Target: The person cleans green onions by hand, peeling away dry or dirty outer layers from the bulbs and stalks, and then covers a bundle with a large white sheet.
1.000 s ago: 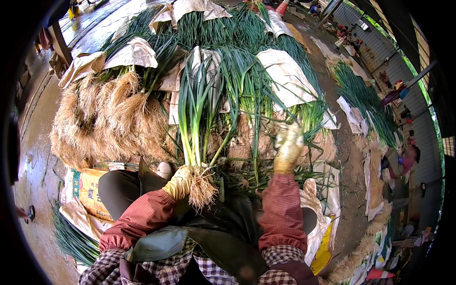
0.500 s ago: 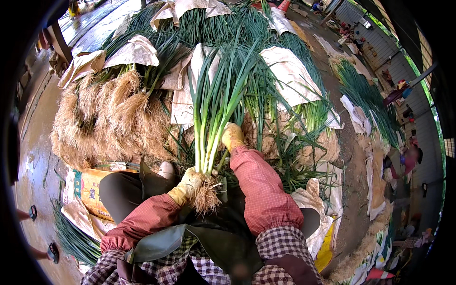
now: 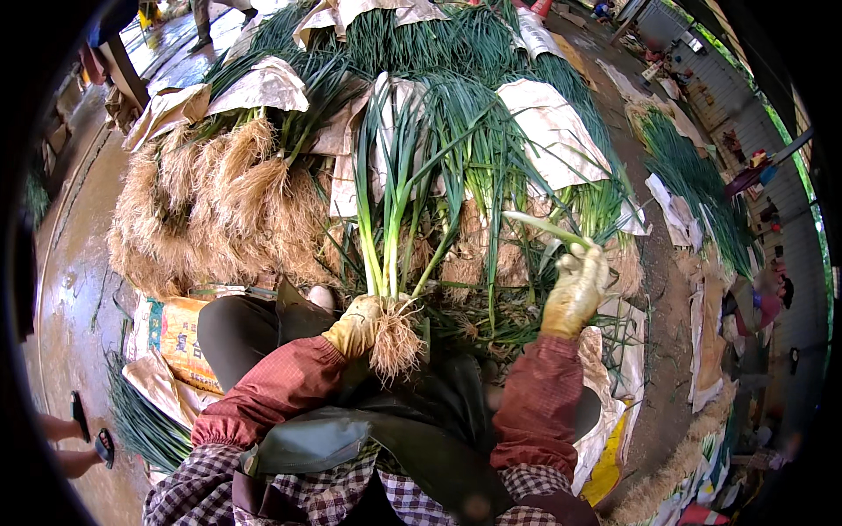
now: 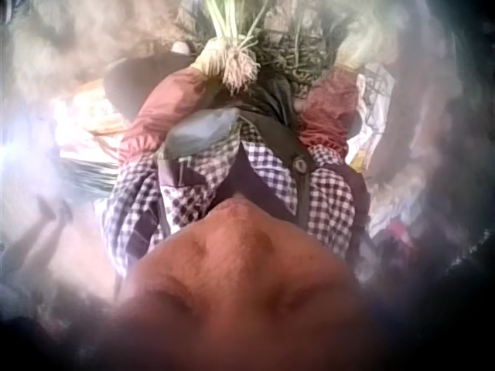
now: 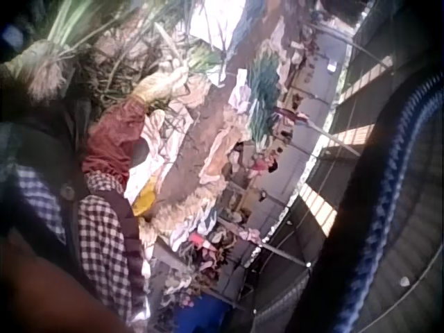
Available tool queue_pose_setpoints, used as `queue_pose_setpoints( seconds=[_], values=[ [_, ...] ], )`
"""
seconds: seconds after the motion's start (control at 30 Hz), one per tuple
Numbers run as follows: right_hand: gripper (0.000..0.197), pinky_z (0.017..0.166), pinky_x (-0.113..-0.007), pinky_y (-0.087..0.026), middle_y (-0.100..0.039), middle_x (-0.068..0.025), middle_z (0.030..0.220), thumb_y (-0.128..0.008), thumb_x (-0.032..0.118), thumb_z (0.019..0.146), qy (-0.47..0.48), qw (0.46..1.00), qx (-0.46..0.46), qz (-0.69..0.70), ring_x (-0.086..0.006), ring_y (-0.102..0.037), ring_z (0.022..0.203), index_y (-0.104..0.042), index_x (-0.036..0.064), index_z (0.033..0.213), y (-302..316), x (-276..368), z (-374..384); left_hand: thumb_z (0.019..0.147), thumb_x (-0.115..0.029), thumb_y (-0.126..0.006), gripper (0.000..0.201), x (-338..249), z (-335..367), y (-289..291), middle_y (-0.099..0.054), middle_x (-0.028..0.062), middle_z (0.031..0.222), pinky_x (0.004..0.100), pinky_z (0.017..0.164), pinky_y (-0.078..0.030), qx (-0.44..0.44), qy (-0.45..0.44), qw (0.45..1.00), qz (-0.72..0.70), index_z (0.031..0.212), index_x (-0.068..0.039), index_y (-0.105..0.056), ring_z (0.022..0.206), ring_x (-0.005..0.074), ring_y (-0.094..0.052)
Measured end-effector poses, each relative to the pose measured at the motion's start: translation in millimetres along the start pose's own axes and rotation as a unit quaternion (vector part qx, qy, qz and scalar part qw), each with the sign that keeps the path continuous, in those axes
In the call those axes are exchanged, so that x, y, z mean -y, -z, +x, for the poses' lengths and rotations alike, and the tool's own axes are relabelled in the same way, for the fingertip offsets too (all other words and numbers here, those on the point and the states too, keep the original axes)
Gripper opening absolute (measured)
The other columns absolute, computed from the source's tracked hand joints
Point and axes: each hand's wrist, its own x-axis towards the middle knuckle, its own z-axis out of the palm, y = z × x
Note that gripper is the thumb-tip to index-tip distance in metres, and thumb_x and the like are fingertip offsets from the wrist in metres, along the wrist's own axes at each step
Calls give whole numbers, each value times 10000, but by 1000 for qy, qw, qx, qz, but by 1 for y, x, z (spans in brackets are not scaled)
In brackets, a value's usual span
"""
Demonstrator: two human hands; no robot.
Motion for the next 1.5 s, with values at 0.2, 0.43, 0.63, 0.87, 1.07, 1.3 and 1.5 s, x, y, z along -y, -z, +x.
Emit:
queue_pose_setpoints(
  seconds=[0.2,0.43,0.63,0.87,1.07,1.3,1.5],
  values=[
    [463,431,-165,-359,-558,-30,811,-563,374,836,-395,865,206,-231,-52,-482,576,-477,34,1138,29,-96,-85,816,-14,-465,178,26,35,-19,-591,138,771,274,527,-475,-20,83,996,-26,943,46,-574,642,214,-575],
    [245,532,-268,-464,-518,-42,735,-537,240,840,-307,905,176,-236,-156,-534,618,-544,5,906,35,-163,-56,816,-159,-566,233,36,28,2,-575,16,773,198,548,-418,91,-60,956,-274,968,17,-570,628,107,-520],
    [356,720,-330,-471,-569,-98,881,-503,292,867,-230,776,437,-393,-197,-568,767,-526,-29,1020,-14,-142,-127,812,-154,-546,210,85,48,6,-547,14,704,198,567,-409,32,-82,988,-128,920,24,-575,626,100,-500],
    [357,725,-292,-473,-571,-107,957,-476,260,888,-329,876,242,-256,-174,-569,812,-501,-46,1071,0,-180,-74,789,-95,-558,164,8,26,1,-561,37,686,218,558,-434,112,4,874,-472,899,25,-577,601,123,-528],
    [361,729,-259,-475,-573,-116,1022,-453,234,907,-377,841,338,-190,-155,-570,849,-480,-59,1115,43,-158,-127,784,-37,-560,238,12,23,2,-619,84,844,222,575,-469,56,-61,944,-320,1015,19,-561,659,130,-567],
    [460,889,-260,-385,-509,-71,1168,-413,333,921,-276,807,406,-329,-133,-453,1080,-398,23,1261,27,-151,-90,795,-48,-569,171,-18,14,20,-616,97,797,302,593,-518,-78,53,970,-226,944,34,-553,658,193,-600],
    [315,835,-304,-456,-620,-159,969,-455,230,890,-151,834,454,-274,-256,-594,904,-542,27,1114,-29,-151,-47,800,-84,-587,226,-11,11,-8,-570,46,773,258,634,-469,32,197,947,-252,1010,-12,-543,706,143,-562]
  ],
)
